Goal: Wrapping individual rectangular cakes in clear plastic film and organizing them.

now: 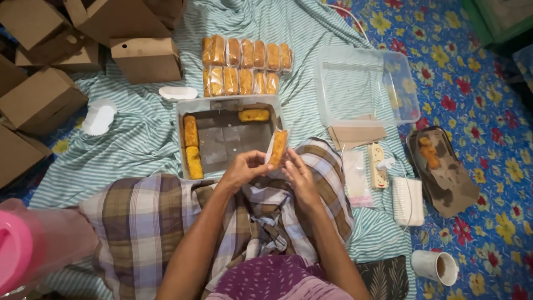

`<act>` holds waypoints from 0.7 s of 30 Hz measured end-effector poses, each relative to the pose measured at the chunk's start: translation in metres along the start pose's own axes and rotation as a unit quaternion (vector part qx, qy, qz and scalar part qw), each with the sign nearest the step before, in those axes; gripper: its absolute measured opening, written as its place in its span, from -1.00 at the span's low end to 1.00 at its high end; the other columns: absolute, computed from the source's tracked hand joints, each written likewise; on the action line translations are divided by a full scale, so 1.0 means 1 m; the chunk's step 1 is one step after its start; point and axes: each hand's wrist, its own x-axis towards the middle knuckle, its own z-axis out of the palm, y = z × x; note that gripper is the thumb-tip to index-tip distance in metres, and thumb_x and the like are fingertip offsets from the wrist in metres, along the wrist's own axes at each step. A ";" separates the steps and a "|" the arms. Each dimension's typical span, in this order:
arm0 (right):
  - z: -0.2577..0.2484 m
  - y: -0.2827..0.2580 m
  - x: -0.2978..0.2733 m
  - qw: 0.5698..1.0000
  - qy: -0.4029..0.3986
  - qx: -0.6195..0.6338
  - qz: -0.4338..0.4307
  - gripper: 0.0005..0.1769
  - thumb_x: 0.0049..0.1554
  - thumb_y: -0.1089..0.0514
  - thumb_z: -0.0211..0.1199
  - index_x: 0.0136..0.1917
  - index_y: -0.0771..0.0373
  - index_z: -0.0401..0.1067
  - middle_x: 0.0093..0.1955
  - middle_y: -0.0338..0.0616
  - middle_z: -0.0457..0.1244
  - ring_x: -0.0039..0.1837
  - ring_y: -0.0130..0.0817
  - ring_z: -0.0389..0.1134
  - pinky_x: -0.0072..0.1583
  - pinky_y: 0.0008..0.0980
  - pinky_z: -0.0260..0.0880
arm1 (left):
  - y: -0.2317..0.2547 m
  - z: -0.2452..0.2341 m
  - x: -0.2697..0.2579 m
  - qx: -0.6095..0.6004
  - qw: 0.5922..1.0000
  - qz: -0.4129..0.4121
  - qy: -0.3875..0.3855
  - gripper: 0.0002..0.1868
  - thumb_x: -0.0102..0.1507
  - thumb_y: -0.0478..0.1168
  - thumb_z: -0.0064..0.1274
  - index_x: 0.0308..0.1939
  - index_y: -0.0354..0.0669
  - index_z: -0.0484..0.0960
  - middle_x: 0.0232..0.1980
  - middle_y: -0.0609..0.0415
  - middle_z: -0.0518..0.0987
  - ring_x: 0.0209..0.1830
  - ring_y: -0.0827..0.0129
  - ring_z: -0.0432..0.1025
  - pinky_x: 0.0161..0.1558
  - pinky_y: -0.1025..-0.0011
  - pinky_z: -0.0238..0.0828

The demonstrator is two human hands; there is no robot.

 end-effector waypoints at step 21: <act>-0.011 0.046 0.037 0.998 0.044 0.023 0.031 -0.35 0.14 0.20 0.38 0.47 0.28 0.31 0.26 0.00 0.29 0.09 -0.22 0.47 0.12 -0.32 0.51 | 0.004 -0.002 -0.003 0.074 0.997 -0.003 0.018 -0.60 0.04 -0.26 0.47 -0.07 -0.23 0.73 -0.26 0.00 0.70 -0.35 0.43 0.56 -0.29 0.50 0.58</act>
